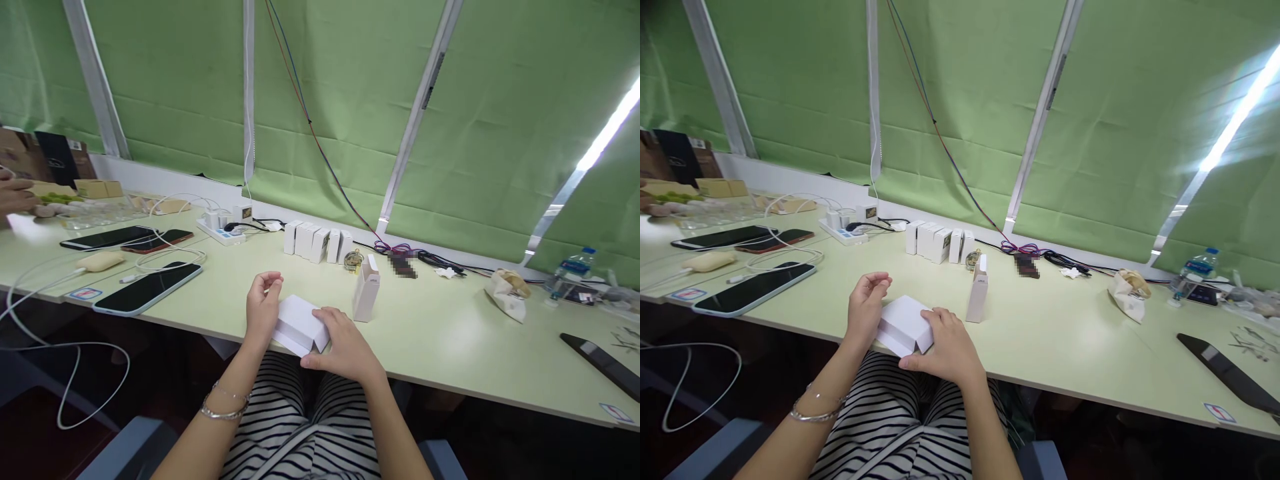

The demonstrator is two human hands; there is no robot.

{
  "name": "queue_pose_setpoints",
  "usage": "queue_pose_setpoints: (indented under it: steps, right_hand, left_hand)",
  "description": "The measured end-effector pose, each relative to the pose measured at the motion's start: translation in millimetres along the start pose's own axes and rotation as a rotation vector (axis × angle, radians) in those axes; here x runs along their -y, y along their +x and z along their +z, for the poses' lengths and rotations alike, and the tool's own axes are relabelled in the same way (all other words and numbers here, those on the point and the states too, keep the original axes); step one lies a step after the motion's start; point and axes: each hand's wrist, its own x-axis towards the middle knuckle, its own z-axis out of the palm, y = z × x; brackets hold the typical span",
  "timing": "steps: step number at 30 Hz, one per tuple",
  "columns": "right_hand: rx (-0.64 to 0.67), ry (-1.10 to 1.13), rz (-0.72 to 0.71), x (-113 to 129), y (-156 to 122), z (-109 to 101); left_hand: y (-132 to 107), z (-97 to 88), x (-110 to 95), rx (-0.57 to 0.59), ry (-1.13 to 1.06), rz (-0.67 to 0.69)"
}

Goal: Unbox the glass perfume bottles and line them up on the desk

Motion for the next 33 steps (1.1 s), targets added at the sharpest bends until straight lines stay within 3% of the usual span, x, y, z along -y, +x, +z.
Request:
queue_pose_setpoints:
  steps: [6, 15, 21, 25, 28, 33]
  right_hand:
    - [-0.119, -0.062, 0.046, 11.8, -1.6, 10.0]
    - [-0.191, 0.131, 0.043, 6.6, -1.7, 7.6]
    - [-0.293, 0.345, 0.171, 4.1, 3.2, 5.6]
    - [-0.326, 0.647, 0.262, 2.6, 17.6, 9.4]
    - [-0.319, 0.794, 0.245, 2.3, 25.8, 11.7]
    - [-0.298, 0.811, 0.202, 1.0, 25.1, 9.4]
  left_hand:
    - [0.1, 1.1, 2.8, 0.043, -0.020, -0.038]
    - [-0.3, 1.0, 1.7, 0.099, 0.004, -0.099]
    - [-2.6, 0.8, -5.5, 0.083, -0.108, -0.069]
    - [-4.6, 1.1, -10.3, 0.205, -0.220, -0.116]
    - [-4.0, 1.6, -9.9, 0.232, -0.238, -0.135]
    - [-1.9, 0.0, -8.9, 0.191, -0.098, -0.047]
